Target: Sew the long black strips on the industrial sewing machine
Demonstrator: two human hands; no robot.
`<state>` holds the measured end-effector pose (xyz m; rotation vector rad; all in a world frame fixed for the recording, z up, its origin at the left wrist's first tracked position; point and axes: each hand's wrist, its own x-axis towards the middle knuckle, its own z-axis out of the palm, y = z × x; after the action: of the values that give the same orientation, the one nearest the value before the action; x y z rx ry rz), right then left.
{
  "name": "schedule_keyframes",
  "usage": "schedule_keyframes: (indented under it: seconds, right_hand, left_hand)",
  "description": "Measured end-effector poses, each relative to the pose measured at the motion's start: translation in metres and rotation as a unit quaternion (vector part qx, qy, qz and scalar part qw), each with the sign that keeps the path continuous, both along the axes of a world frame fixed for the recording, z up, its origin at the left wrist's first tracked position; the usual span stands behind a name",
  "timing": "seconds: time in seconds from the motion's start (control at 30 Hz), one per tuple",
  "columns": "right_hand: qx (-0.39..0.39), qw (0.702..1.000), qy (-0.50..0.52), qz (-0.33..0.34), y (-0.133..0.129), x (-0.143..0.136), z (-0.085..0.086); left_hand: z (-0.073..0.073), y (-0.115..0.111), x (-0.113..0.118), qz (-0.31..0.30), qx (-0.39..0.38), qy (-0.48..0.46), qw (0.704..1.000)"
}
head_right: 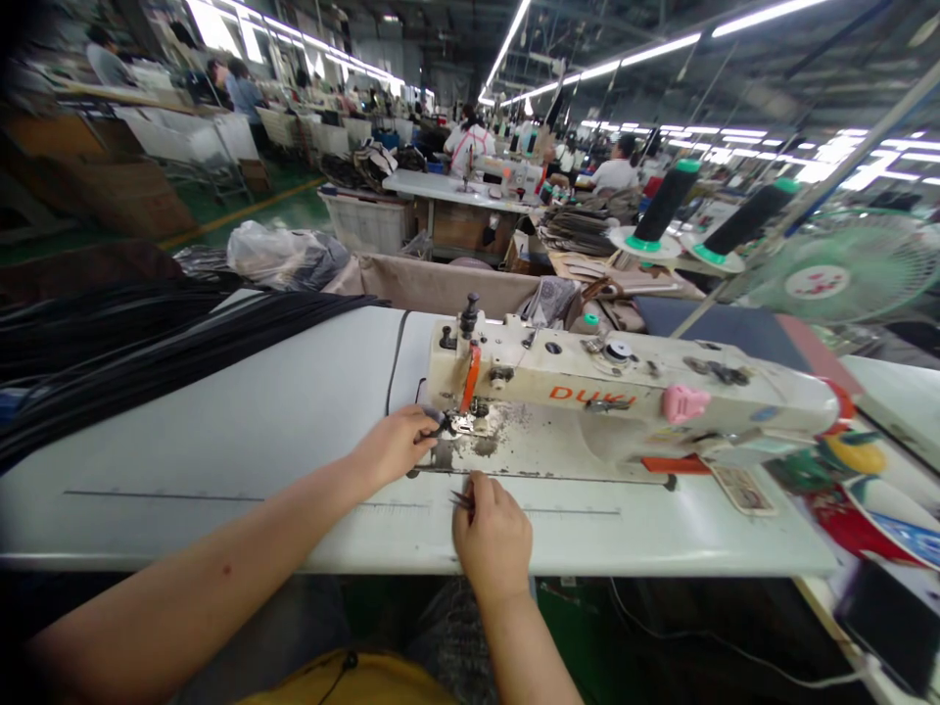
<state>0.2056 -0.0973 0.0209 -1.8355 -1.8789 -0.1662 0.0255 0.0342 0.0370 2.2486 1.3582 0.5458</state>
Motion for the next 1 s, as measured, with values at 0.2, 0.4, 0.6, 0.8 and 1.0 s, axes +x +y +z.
schedule_keyframes:
  seconds: [0.2,0.4,0.6,0.8,1.0]
  right_hand:
    - [-0.009,1.0,0.009,-0.003,-0.001,-0.001,0.002]
    - [-0.004,1.0,0.013,-0.002,-0.002,-0.001,0.0]
    - [0.003,1.0,0.019,0.004,-0.002,-0.001,-0.001]
    - [0.015,0.998,0.063,0.012,-0.004,0.001,-0.002]
    - [0.001,0.977,0.199,0.074,-0.01,0.015,0.001]
  left_hand:
    - [-0.001,-0.026,0.02,0.041,-0.012,0.027,0.999]
    - [0.014,-0.036,0.032,0.048,-0.067,0.057,0.995]
    - [0.04,-0.048,0.031,-0.003,-0.104,0.135,0.985]
    - [0.04,-0.068,0.025,-0.05,-0.086,0.191,0.977]
    - [0.043,-0.076,0.018,-0.084,0.003,0.169,0.982]
